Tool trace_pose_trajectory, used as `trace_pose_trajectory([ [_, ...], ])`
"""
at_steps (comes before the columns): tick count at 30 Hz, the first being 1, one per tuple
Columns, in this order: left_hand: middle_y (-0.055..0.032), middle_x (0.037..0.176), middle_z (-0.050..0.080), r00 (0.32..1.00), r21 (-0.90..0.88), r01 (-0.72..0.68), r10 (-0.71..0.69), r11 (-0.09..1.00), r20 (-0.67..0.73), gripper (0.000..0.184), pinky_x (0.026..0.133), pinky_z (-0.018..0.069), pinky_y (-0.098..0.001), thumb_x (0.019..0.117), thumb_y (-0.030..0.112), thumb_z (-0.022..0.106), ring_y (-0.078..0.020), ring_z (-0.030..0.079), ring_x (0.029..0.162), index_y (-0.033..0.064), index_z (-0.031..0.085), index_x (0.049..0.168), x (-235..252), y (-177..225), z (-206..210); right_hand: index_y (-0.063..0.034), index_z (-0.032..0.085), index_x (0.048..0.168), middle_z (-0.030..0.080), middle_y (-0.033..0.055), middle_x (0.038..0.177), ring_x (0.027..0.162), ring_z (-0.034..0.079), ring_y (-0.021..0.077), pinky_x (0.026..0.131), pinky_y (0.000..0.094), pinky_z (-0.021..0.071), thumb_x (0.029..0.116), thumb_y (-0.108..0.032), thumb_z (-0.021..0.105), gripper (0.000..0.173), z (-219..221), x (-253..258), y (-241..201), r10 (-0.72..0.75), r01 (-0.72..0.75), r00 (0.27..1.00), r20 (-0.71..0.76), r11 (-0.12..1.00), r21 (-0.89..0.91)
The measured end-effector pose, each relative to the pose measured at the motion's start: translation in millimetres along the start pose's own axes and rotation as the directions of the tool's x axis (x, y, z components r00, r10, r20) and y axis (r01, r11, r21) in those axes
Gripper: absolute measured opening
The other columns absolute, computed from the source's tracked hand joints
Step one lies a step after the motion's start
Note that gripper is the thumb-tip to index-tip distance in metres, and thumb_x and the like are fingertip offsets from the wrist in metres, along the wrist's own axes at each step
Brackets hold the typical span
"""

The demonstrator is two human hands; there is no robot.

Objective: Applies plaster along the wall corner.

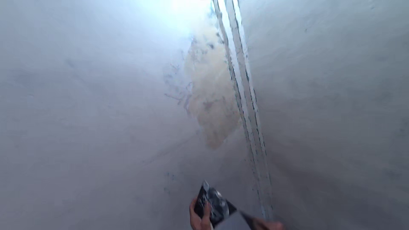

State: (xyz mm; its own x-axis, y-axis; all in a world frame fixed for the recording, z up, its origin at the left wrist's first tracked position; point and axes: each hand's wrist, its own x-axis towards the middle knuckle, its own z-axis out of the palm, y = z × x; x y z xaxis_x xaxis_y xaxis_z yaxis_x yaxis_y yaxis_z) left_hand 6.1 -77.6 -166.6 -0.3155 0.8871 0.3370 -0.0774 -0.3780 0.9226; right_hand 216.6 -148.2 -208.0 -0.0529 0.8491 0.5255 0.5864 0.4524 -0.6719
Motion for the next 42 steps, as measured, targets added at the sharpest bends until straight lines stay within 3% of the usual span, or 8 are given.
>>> trace_pose_trajectory([
  [3,-0.0185,0.129,0.061,0.983,0.116,-0.179,0.183,0.977,-0.029,0.048,0.099,0.0526,-0.0278,0.0969,0.009,0.059,-0.0111,0.062,0.115,-0.0092,0.046,0.139,5,19,16,-0.0019,0.071,0.095,0.073,0.0014,0.078,0.073,0.072,0.0075,0.071,0.0286,0.0623,0.1007,-0.020,0.055,0.025,-2,13,-18,0.406,-0.218,0.856,-0.321,0.845,0.489],
  [7,-0.0112,0.122,0.059,0.950,0.042,-0.310,0.308,0.950,0.049,0.039,0.098,0.0523,-0.0238,0.0992,0.003,0.054,-0.0058,0.061,0.112,-0.0103,0.044,0.134,-1,21,31,0.0035,0.066,0.108,0.076,0.0119,0.090,0.083,0.075,0.0191,0.078,0.0379,0.0650,0.1065,-0.015,0.048,0.025,4,31,-35,0.636,-0.180,0.759,-0.140,0.411,0.894],
  [21,-0.0127,0.119,0.068,0.848,0.145,-0.386,0.288,0.911,0.445,0.030,0.099,0.0528,-0.0209,0.1030,0.004,0.047,-0.0019,0.064,0.110,-0.0154,0.056,0.124,-19,-9,26,0.0052,0.064,0.106,0.075,0.0147,0.089,0.080,0.075,0.0207,0.076,0.0385,0.0651,0.1082,-0.013,0.046,0.026,25,57,-18,0.687,-0.065,0.722,-0.085,0.189,0.980],
  [25,-0.0067,0.091,0.070,0.836,0.420,-0.497,0.289,0.759,0.467,0.026,0.077,0.0562,-0.0182,0.1045,0.012,0.049,0.0003,0.066,0.082,-0.0075,0.065,0.108,13,-28,-12,0.0048,0.060,0.115,0.073,0.0166,0.094,0.085,0.074,0.0230,0.079,0.0408,0.0641,0.1101,-0.016,0.044,0.027,21,75,13,0.749,-0.036,0.661,-0.049,0.097,0.995],
  [27,-0.0139,0.107,0.070,0.774,0.513,-0.623,0.373,0.590,0.511,0.029,0.092,0.0551,-0.0282,0.1050,0.020,0.049,-0.0126,0.067,0.103,-0.0032,0.064,0.096,52,-31,-42,0.0046,0.059,0.113,0.072,0.0158,0.093,0.083,0.074,0.0221,0.078,0.0397,0.0638,0.1080,-0.011,0.048,0.020,15,91,41,0.781,-0.024,0.616,-0.102,0.148,0.989],
  [30,-0.0227,0.131,0.062,0.578,0.537,-0.811,0.460,0.231,0.674,0.041,0.117,0.0344,-0.0494,0.1068,0.036,0.041,-0.0396,0.047,0.138,0.0050,0.056,0.084,124,-28,-82,0.0020,0.068,0.106,0.075,0.0094,0.091,0.083,0.074,0.0149,0.079,0.0353,0.0629,0.1005,-0.010,0.062,0.014,7,122,99,0.684,-0.090,0.641,-0.348,0.517,0.851],
  [35,-0.0173,0.135,0.060,0.305,0.410,-0.900,0.459,-0.146,0.834,0.043,0.123,0.0213,-0.0478,0.1078,0.042,0.033,-0.0357,0.039,0.145,0.0086,0.051,0.088,200,-34,-118,-0.0041,0.066,0.126,0.069,0.0165,0.097,0.078,0.067,0.0255,0.069,0.0414,0.0562,0.1082,-0.024,0.053,0.029,-19,181,151,0.326,-0.177,0.803,-0.499,0.930,0.323],
  [42,-0.0099,0.134,0.058,0.230,0.403,-0.870,0.488,-0.284,0.842,0.039,0.121,0.0163,-0.0451,0.1059,0.046,0.036,-0.0255,0.037,0.146,0.0130,0.049,0.092,207,-47,-118,0.0022,0.072,0.123,0.074,0.0190,0.115,0.108,0.072,0.0283,0.097,0.0403,0.0557,0.0990,-0.003,0.056,0.030,-2,314,224,0.116,-0.080,0.647,-0.754,0.993,0.084],
])
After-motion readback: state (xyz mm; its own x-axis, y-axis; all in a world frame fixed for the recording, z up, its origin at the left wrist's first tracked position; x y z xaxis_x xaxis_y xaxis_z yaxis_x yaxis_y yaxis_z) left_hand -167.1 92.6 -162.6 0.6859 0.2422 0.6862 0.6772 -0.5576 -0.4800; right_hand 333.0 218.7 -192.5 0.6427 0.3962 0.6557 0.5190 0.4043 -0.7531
